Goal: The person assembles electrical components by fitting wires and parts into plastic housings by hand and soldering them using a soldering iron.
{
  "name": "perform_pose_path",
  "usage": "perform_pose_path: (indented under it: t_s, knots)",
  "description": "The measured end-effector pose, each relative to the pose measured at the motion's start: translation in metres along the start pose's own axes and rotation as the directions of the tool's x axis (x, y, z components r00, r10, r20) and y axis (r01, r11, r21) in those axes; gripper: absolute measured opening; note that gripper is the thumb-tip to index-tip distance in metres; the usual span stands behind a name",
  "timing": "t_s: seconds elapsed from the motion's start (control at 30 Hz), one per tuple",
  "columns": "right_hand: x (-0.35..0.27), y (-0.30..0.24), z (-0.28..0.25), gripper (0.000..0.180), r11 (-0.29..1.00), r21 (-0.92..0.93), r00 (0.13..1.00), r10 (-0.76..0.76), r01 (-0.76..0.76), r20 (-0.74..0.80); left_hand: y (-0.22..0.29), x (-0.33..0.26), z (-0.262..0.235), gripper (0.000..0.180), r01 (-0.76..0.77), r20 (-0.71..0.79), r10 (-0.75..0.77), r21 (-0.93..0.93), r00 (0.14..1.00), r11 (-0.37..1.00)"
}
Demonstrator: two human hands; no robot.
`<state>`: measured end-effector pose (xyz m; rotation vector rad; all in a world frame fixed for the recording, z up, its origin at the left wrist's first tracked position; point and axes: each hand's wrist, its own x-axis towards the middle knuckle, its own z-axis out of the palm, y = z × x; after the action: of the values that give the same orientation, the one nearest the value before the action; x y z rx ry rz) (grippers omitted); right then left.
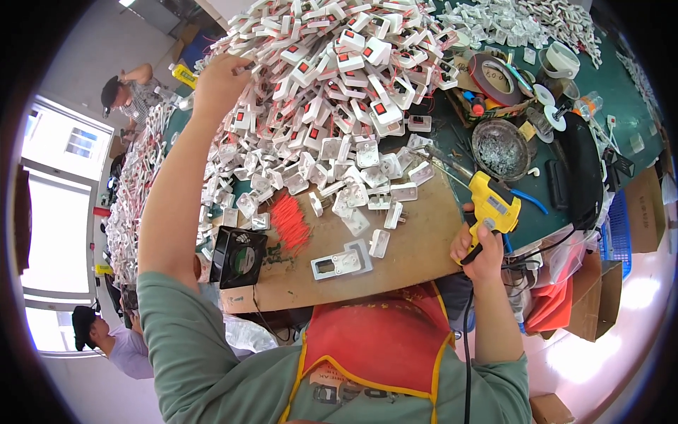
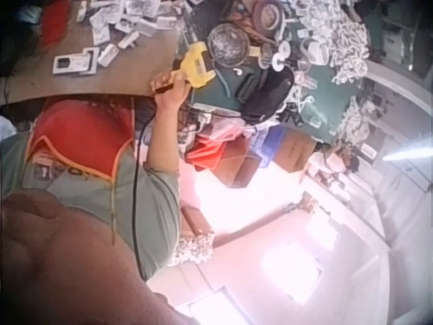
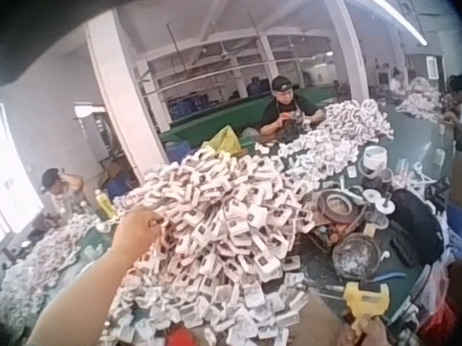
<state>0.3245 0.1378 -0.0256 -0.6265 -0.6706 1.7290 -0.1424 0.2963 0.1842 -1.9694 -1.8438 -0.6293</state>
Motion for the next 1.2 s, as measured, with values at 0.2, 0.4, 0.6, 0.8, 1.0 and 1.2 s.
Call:
perform_pose_path:
  t_s: [0.2,0.4,0.6,0.8,1.0,1.2]
  knots:
    - [-0.005,-0.001,-0.001,0.059,1.0,-0.011,1.0,0.014,-0.014,0.003,0.019,-0.048,-0.073,0.027,0.137,0.098,-0.133,-0.038,0.986,0.99]
    - [-0.005,0.0,-0.007,0.062,0.999,-0.008,0.999,0.045,-0.045,0.013,0.055,-0.162,-0.128,0.02,0.542,0.213,-0.499,-0.386,0.84,0.747]
    - [0.003,-0.002,0.001,0.064,1.0,-0.014,1.0,0.013,-0.013,0.022,0.127,-0.308,-0.077,0.02,0.692,0.496,-0.488,-0.582,0.718,0.427]
    - [0.001,-0.001,-0.001,0.063,0.996,-0.093,0.999,0.003,0.0,0.035,0.153,-0.328,-0.047,0.026,0.545,0.546,-0.321,-0.316,0.774,0.777]
    - [-0.001,-0.001,0.001,0.062,0.991,-0.132,0.999,-0.028,0.034,0.044,0.141,-0.293,-0.042,0.027,0.388,0.465,-0.183,-0.396,0.866,0.832]
    - [-0.001,-0.001,0.001,0.062,0.991,-0.133,1.0,-0.027,0.028,0.007,0.148,-0.271,-0.019,0.028,0.312,0.658,0.024,-0.389,0.753,0.866]
